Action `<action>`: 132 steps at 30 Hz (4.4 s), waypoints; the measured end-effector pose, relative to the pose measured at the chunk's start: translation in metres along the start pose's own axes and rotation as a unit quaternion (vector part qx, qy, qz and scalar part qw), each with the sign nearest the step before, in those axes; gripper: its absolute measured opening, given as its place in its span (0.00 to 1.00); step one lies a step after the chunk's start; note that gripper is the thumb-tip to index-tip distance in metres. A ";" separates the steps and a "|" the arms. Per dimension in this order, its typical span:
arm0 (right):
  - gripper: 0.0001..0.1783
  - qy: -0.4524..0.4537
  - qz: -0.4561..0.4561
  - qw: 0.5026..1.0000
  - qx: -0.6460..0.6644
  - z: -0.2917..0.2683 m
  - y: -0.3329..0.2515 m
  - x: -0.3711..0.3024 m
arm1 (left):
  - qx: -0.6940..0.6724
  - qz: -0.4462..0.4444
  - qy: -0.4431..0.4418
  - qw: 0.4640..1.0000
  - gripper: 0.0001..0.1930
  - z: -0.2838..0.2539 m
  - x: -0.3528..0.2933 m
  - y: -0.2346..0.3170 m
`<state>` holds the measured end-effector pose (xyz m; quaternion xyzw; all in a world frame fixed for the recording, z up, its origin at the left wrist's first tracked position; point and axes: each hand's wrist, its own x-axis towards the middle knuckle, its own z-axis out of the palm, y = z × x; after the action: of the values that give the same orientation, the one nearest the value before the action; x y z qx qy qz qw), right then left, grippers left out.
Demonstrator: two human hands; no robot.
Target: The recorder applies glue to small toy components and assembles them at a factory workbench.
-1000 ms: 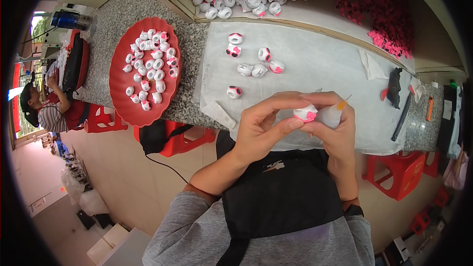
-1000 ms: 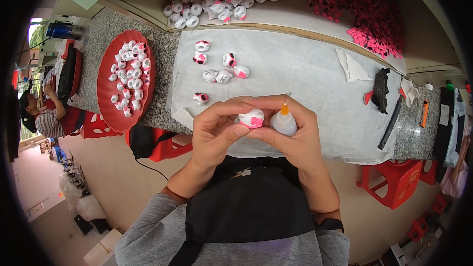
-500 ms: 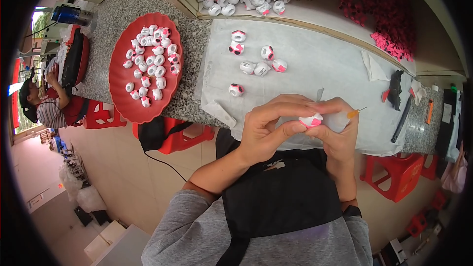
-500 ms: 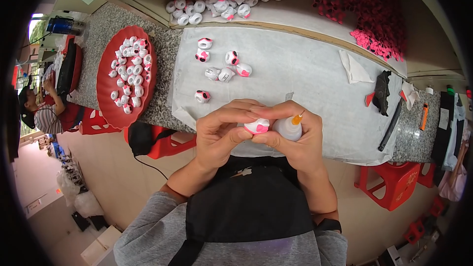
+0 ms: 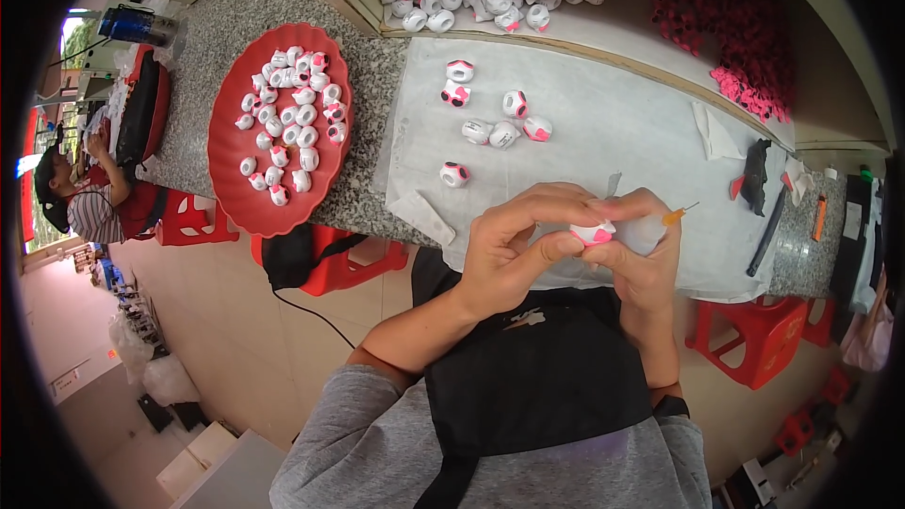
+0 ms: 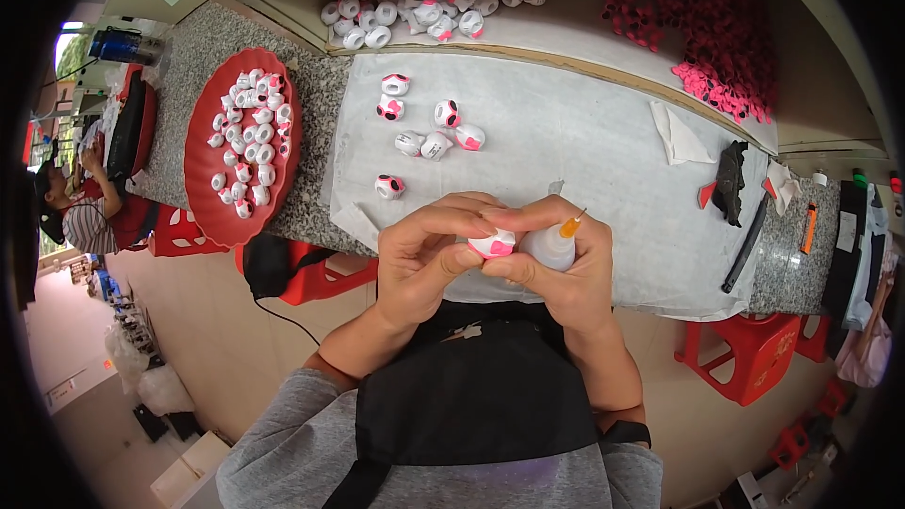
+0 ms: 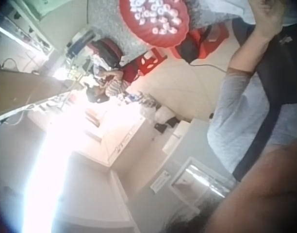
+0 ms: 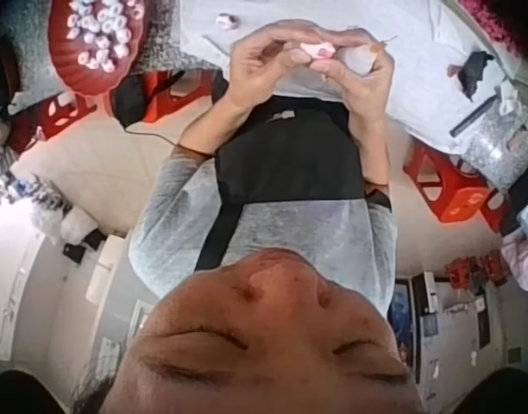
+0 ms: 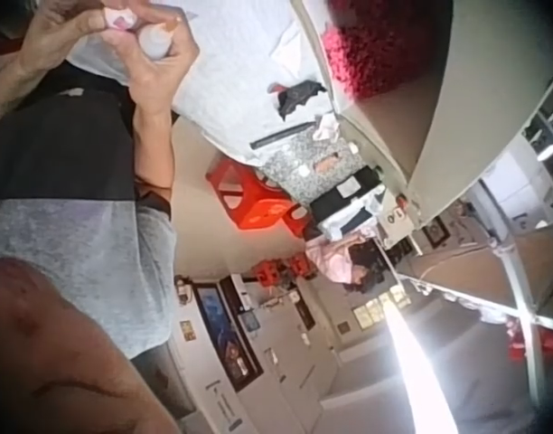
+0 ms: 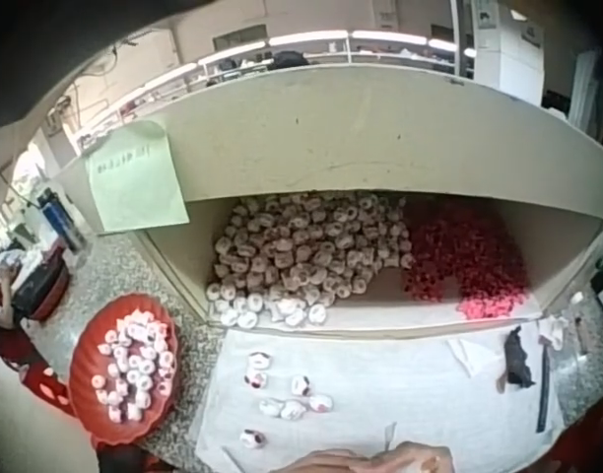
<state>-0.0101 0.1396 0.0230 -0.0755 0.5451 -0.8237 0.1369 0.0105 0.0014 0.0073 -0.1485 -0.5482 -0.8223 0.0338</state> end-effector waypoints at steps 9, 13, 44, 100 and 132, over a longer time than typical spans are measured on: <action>0.23 0.082 0.055 0.985 -0.142 -0.018 -0.006 0.015 | 0.542 0.039 -0.001 0.840 0.17 -0.028 0.012 -0.009; 0.24 0.084 0.046 0.980 -0.172 -0.038 -0.006 0.010 | 0.567 0.039 -0.031 0.822 0.17 -0.023 0.034 0.000; 0.21 0.149 -0.117 0.977 -0.095 -0.025 -0.025 -0.018 | -0.030 -0.111 0.085 0.990 0.13 -0.008 0.032 0.007; 0.21 0.098 -0.362 0.897 -0.236 0.007 -0.025 -0.028 | -0.133 -0.107 0.070 0.983 0.19 0.008 0.007 0.005; 0.22 0.055 -0.375 0.886 -0.267 -0.001 -0.026 -0.024 | 0.022 -0.041 0.019 0.999 0.18 0.005 0.010 -0.001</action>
<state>0.0085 0.1572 0.0470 -0.2626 0.6822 -0.6397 -0.2374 0.0014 0.0071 0.0115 -0.1093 -0.5714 -0.8133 0.0134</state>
